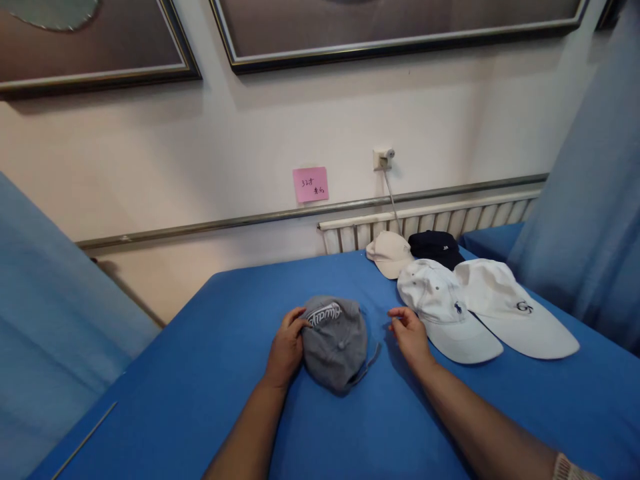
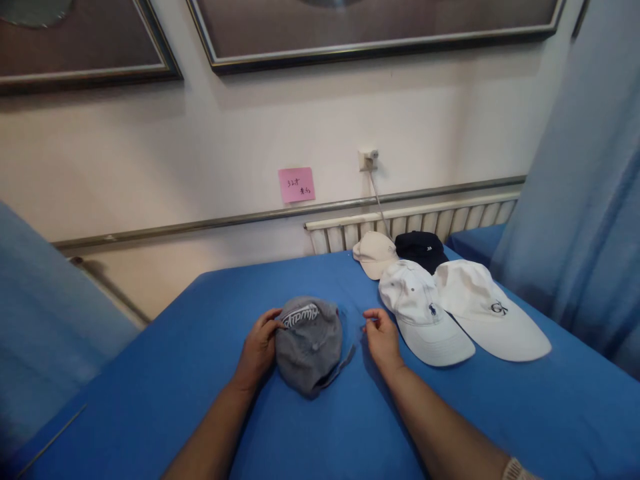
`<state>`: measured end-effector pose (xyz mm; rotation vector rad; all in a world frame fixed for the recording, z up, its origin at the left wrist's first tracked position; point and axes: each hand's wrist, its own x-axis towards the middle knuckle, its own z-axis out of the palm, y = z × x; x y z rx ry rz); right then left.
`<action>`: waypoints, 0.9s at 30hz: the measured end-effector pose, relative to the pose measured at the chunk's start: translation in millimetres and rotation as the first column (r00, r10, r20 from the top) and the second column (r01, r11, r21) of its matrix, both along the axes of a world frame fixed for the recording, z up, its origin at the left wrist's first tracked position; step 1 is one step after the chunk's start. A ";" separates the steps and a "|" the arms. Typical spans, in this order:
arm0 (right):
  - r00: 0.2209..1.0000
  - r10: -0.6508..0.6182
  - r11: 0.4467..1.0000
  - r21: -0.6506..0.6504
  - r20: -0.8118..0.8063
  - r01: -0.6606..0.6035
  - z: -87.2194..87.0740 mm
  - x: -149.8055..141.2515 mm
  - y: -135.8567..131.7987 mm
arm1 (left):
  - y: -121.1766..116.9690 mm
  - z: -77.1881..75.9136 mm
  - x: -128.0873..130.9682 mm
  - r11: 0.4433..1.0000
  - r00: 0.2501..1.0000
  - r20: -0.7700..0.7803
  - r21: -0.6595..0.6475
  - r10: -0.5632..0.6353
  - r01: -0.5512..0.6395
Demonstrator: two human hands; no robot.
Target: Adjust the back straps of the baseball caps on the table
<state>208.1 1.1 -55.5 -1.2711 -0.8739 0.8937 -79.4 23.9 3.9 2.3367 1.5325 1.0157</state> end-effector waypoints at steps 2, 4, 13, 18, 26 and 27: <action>0.999 -0.015 0.999 -0.037 0.036 0.016 -0.4 0.3 -0.5 | 4.4 -4.6 -1.4 0.998 1.000 0.022 -0.062 -0.021 0.022; 0.998 0.018 0.999 -0.042 0.052 -0.016 -0.9 -3.7 -1.0 | 8.1 -9.5 -2.9 0.994 0.999 0.035 -0.098 -0.040 0.043; 0.931 0.262 0.965 -0.036 0.255 -0.261 -10.8 -18.2 -7.1 | 3.9 -3.8 3.4 0.997 0.989 0.145 -0.079 0.018 -0.007; 0.856 0.357 0.910 0.067 0.373 -0.408 -3.0 -18.5 -17.3 | -31.2 27.9 16.8 0.982 0.953 0.257 -0.051 -0.163 0.181; 0.764 0.327 0.854 0.172 0.556 -0.491 9.9 -18.7 -25.2 | -50.0 29.6 39.2 0.851 0.902 -0.050 -0.359 -0.429 0.384; 0.754 0.317 0.853 0.175 0.575 -0.492 10.3 -18.0 -25.5 | -45.4 26.4 38.0 0.865 0.932 0.005 -0.371 -0.363 0.339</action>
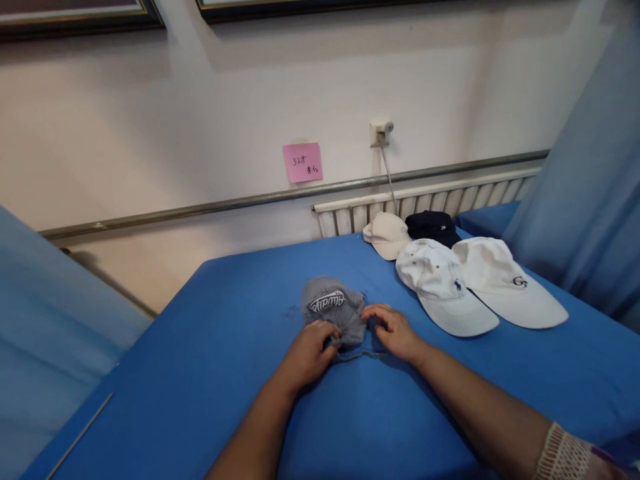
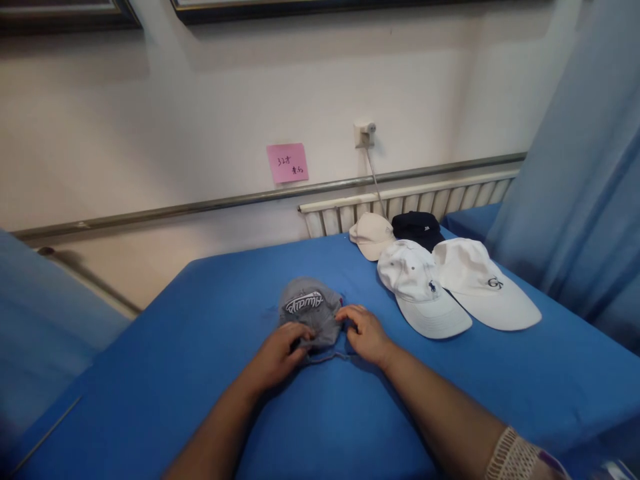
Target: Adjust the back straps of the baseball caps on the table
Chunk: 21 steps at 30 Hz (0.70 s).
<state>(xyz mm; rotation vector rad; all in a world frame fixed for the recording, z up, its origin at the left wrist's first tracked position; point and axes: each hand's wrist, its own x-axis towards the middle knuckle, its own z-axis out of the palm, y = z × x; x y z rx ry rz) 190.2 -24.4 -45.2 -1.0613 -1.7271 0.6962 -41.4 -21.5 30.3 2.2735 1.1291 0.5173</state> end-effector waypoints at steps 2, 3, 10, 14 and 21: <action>0.999 0.013 1.000 0.018 0.033 -0.013 0.8 -0.6 -1.0 | 9.1 -5.9 -2.8 0.981 0.974 0.139 -0.098 0.177 -0.164; 0.999 0.019 1.000 0.022 0.046 -0.020 1.4 -2.4 -1.3 | 12.8 -8.4 -3.8 0.960 0.938 0.229 -0.169 0.260 -0.225; 0.990 -0.020 1.000 -0.004 0.140 0.021 17.2 -24.5 12.7 | 19.6 -13.8 -1.9 0.673 0.498 0.546 -0.731 0.674 -0.110; 0.995 0.094 0.984 -0.157 0.032 -0.088 14.5 -28.6 23.4 | 23.9 -15.5 -5.4 0.603 0.465 0.488 -0.786 0.739 -0.135; 0.973 -0.195 0.969 -0.176 -0.127 0.172 3.6 -16.2 23.9 | 16.7 -16.6 -4.2 0.892 0.743 0.503 -0.158 0.443 -0.424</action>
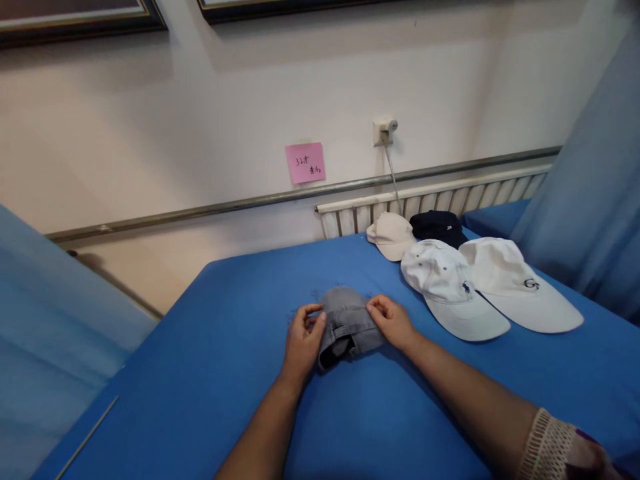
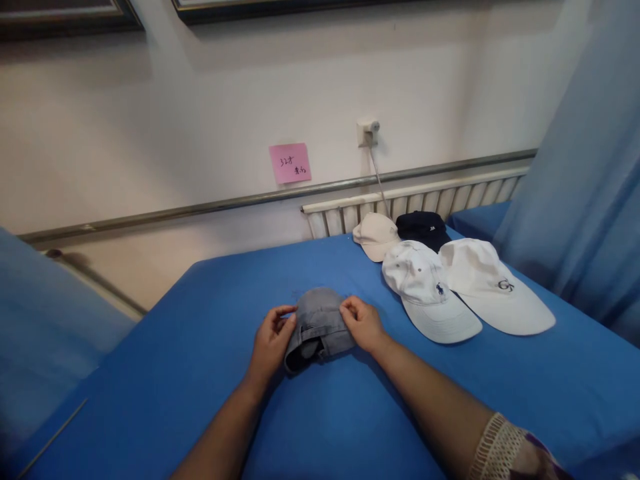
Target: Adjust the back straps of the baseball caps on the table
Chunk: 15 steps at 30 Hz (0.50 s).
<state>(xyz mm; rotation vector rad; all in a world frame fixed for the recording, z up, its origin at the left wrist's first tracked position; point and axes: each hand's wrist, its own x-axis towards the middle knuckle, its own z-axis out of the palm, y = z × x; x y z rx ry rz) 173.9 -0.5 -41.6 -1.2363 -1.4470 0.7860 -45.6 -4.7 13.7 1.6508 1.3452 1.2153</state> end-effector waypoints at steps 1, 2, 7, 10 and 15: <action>0.999 -0.032 0.999 0.011 -0.013 0.032 1.3 3.1 -0.9 | -4.8 2.5 1.0 0.994 0.996 -0.084 0.106 -0.027 0.036; 0.999 -0.047 0.999 0.019 -0.024 0.047 2.8 5.9 -1.9 | -10.2 5.2 2.2 0.975 0.984 -0.169 0.202 -0.063 0.097; 1.000 -0.018 1.000 0.017 -0.003 0.018 5.6 11.1 -3.3 | -27.9 7.9 11.9 0.876 0.828 -0.492 0.234 -0.267 0.422; 1.000 -0.020 0.999 0.035 0.014 0.020 1.6 9.5 -0.2 | -22.7 -0.9 15.4 0.872 0.784 -0.528 0.155 -0.325 0.465; 0.995 -0.102 0.989 0.111 0.017 0.099 -0.5 10.9 0.7 | -8.4 -14.7 12.9 0.910 0.829 -0.485 0.144 -0.278 0.389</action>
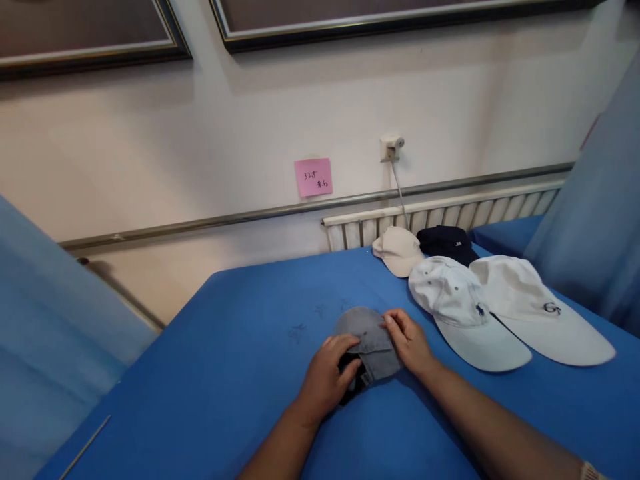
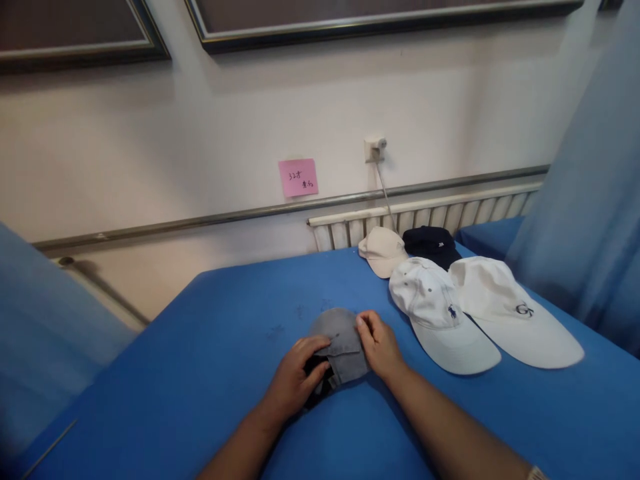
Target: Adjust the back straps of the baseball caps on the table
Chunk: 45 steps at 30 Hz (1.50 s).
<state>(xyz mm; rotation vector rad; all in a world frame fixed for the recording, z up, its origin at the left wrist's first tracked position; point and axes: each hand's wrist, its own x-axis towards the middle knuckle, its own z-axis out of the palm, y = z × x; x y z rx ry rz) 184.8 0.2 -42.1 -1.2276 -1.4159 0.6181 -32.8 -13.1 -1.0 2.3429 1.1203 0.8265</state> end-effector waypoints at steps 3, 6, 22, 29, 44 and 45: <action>0.994 -0.083 0.977 0.203 0.064 0.069 9.8 2.3 -8.8 | 5.0 -5.5 -2.3 0.997 0.996 0.041 -0.028 0.079 -0.078; 0.977 -0.021 0.929 0.366 0.211 -0.059 25.4 -0.6 -23.7 | 10.9 -9.9 -5.4 0.984 0.981 0.091 -0.046 0.173 -0.169; 0.726 0.274 0.929 0.022 0.631 -0.370 18.1 -23.8 -21.3 | 19.7 -8.8 -7.1 0.910 0.899 0.209 -0.248 0.386 -0.333; 0.793 0.242 0.934 0.087 0.558 -0.347 14.7 -18.4 -17.2 | 18.9 -3.2 -4.8 0.926 0.907 0.242 -0.244 0.345 -0.287; 0.955 0.221 0.963 -0.113 -0.196 -0.246 -4.2 -15.7 -5.0 | 16.9 2.2 -6.6 0.887 0.798 0.424 -0.365 0.429 -0.283; 0.955 0.222 0.962 -0.114 -0.198 -0.248 -2.1 -15.0 -6.0 | 15.4 3.4 -5.6 0.888 0.799 0.425 -0.366 0.426 -0.278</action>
